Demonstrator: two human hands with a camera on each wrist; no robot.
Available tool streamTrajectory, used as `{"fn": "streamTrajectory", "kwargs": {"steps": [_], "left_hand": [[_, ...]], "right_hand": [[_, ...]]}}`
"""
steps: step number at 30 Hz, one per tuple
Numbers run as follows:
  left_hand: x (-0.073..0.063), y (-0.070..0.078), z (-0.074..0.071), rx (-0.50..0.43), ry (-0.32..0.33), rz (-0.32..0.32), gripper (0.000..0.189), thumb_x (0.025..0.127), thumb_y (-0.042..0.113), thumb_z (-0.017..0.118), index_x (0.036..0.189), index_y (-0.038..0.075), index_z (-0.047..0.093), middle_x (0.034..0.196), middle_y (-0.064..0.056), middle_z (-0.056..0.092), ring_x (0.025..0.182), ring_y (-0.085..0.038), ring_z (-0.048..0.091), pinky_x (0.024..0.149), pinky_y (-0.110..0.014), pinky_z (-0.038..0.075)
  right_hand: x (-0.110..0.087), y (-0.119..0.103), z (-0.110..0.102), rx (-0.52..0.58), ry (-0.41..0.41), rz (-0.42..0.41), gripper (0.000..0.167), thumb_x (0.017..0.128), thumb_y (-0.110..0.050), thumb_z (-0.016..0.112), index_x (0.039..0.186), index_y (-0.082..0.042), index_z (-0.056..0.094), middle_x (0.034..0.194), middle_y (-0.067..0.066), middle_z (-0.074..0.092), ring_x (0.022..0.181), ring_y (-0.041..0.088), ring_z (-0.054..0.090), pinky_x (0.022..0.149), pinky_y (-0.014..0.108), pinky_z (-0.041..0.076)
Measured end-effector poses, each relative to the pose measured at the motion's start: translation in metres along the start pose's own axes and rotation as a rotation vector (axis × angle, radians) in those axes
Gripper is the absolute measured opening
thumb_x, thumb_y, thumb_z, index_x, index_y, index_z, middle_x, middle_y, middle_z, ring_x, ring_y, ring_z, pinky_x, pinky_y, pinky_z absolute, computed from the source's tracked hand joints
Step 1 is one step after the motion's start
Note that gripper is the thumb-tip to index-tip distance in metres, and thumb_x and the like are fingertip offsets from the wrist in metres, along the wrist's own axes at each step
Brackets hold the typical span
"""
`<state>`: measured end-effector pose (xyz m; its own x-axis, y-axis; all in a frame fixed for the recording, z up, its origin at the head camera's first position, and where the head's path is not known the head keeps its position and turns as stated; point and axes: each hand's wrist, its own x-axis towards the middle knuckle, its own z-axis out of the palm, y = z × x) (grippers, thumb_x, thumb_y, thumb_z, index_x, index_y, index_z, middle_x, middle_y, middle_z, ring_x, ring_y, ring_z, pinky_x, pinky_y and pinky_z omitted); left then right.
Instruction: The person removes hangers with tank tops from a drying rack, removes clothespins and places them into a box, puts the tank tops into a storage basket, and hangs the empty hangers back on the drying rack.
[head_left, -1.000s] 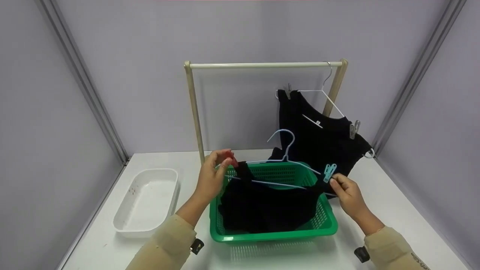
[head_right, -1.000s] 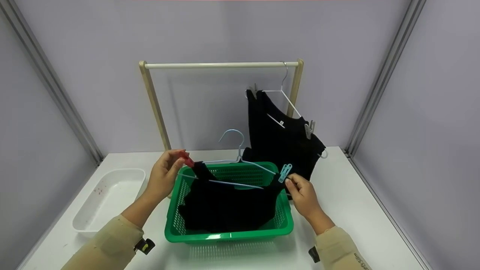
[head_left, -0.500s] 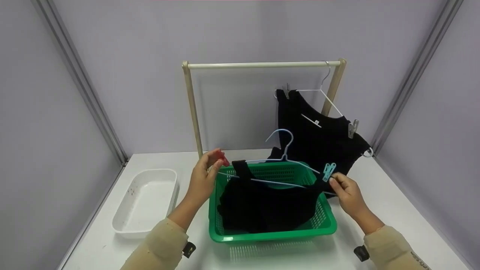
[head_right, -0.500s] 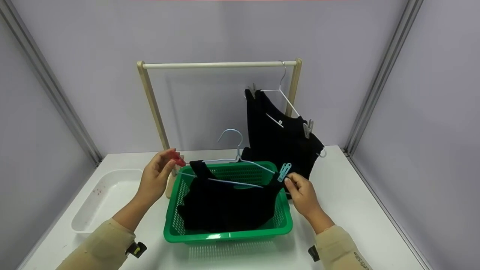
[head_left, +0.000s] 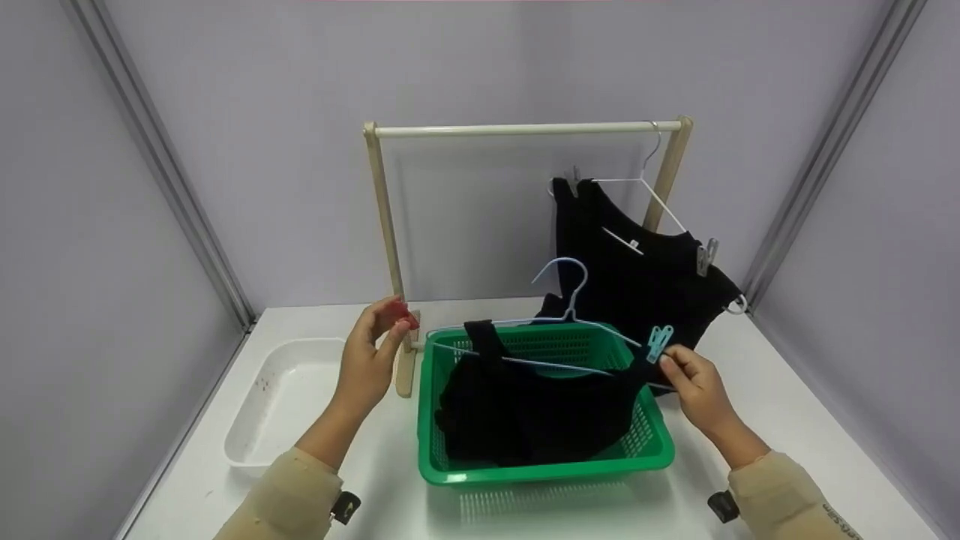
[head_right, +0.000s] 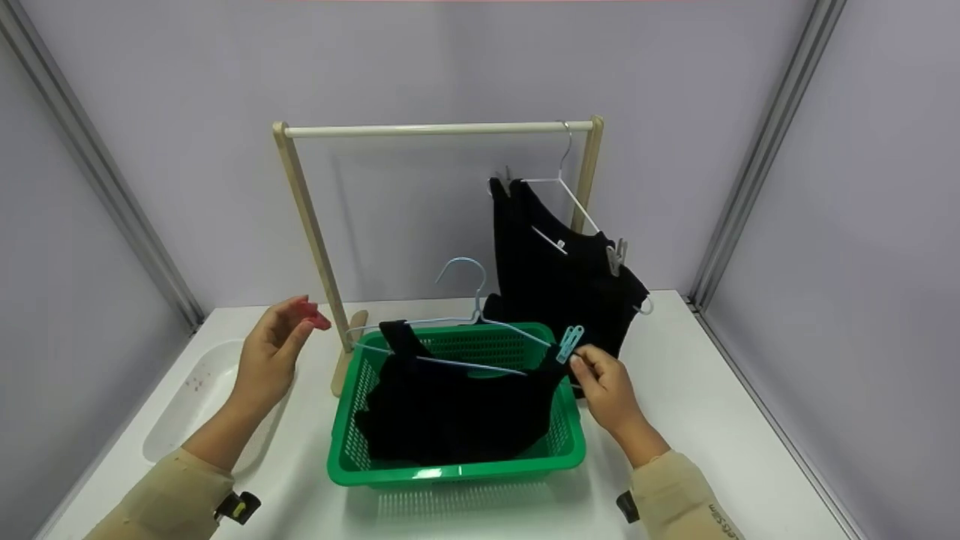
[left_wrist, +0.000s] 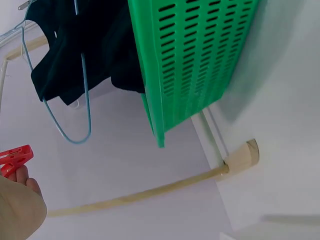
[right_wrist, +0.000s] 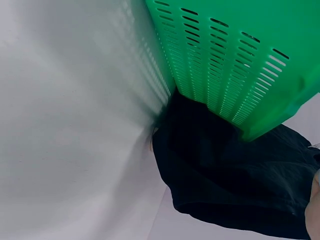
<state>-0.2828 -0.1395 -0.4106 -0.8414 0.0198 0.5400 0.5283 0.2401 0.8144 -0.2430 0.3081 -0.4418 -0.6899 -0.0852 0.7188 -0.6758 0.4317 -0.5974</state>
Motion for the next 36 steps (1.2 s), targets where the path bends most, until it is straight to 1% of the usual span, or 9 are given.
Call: {"fn": "streamTrajectory", "kwargs": {"steps": [7,15,20,22,27,29,30,33,36], "left_hand": [[-0.005,-0.006,-0.018,-0.001,0.046,-0.015,0.041,0.101,0.013,0.061,0.138,0.0,0.051,0.118,-0.012,0.063,0.115,-0.025,0.061,0.099,-0.017,0.045],[-0.01,-0.016,-0.034,-0.037,0.095,-0.008,0.04,0.099,0.007,0.062,0.137,-0.001,0.051,0.114,-0.011,0.063,0.113,-0.027,0.061,0.099,-0.018,0.045],[-0.014,-0.022,-0.043,-0.02,0.127,-0.014,0.039,0.099,0.005,0.061,0.136,-0.003,0.051,0.114,-0.015,0.063,0.107,-0.015,0.062,0.096,-0.016,0.045],[-0.017,-0.015,-0.047,-0.009,0.14,-0.031,0.039,0.099,0.002,0.06,0.136,-0.006,0.05,0.114,-0.019,0.063,0.105,-0.013,0.061,0.095,-0.015,0.045],[-0.028,-0.028,-0.063,-0.004,0.163,-0.073,0.04,0.099,0.004,0.061,0.137,-0.005,0.05,0.116,-0.02,0.062,0.105,-0.011,0.061,0.094,-0.014,0.046],[-0.032,-0.044,-0.07,-0.005,0.177,-0.081,0.041,0.099,0.008,0.062,0.137,-0.002,0.051,0.115,-0.016,0.063,0.105,-0.009,0.06,0.095,-0.014,0.045],[-0.034,-0.048,-0.073,0.005,0.184,-0.088,0.041,0.099,0.009,0.062,0.136,-0.002,0.051,0.115,-0.016,0.063,0.105,-0.009,0.06,0.096,-0.014,0.044],[-0.041,-0.059,-0.081,0.039,0.205,-0.11,0.041,0.098,0.008,0.063,0.137,-0.002,0.051,0.116,-0.015,0.063,0.106,-0.007,0.059,0.098,-0.014,0.042],[-0.047,-0.068,-0.086,0.073,0.217,-0.138,0.042,0.098,0.007,0.063,0.137,-0.002,0.051,0.119,-0.015,0.062,0.106,-0.004,0.057,0.098,-0.013,0.041]], "right_hand": [[-0.002,0.0,-0.003,0.023,-0.021,-0.008,0.018,0.092,0.021,0.048,0.08,0.009,0.054,0.06,0.001,0.038,0.054,0.007,0.036,0.048,0.028,0.032],[-0.007,0.0,-0.006,0.035,-0.008,0.022,0.018,0.092,0.021,0.047,0.08,0.009,0.055,0.06,-0.001,0.039,0.053,0.007,0.037,0.047,0.03,0.032],[-0.008,0.001,-0.008,0.027,0.001,0.032,0.018,0.093,0.02,0.047,0.081,0.009,0.055,0.06,-0.001,0.039,0.053,0.006,0.037,0.047,0.03,0.033],[-0.009,0.001,-0.007,0.033,0.0,0.038,0.019,0.093,0.02,0.047,0.081,0.009,0.055,0.06,-0.001,0.039,0.054,0.006,0.038,0.047,0.03,0.034],[-0.018,0.024,-0.004,0.051,-0.009,0.071,0.019,0.095,0.017,0.047,0.083,0.006,0.057,0.061,0.0,0.041,0.054,0.011,0.041,0.047,0.027,0.038],[-0.022,0.033,-0.003,0.055,-0.011,0.089,0.019,0.096,0.016,0.048,0.084,0.004,0.058,0.062,0.0,0.043,0.055,0.015,0.043,0.049,0.025,0.04],[-0.022,0.036,-0.003,0.057,-0.015,0.096,0.019,0.096,0.015,0.048,0.084,0.004,0.057,0.063,0.0,0.042,0.055,0.016,0.043,0.049,0.024,0.041],[-0.022,0.034,-0.003,0.059,-0.014,0.097,0.02,0.096,0.016,0.048,0.082,0.004,0.056,0.062,0.001,0.042,0.054,0.018,0.042,0.049,0.025,0.039],[-0.019,0.025,-0.003,0.056,-0.021,0.07,0.021,0.095,0.018,0.047,0.08,0.005,0.053,0.061,0.001,0.039,0.053,0.014,0.038,0.048,0.028,0.035]]}}
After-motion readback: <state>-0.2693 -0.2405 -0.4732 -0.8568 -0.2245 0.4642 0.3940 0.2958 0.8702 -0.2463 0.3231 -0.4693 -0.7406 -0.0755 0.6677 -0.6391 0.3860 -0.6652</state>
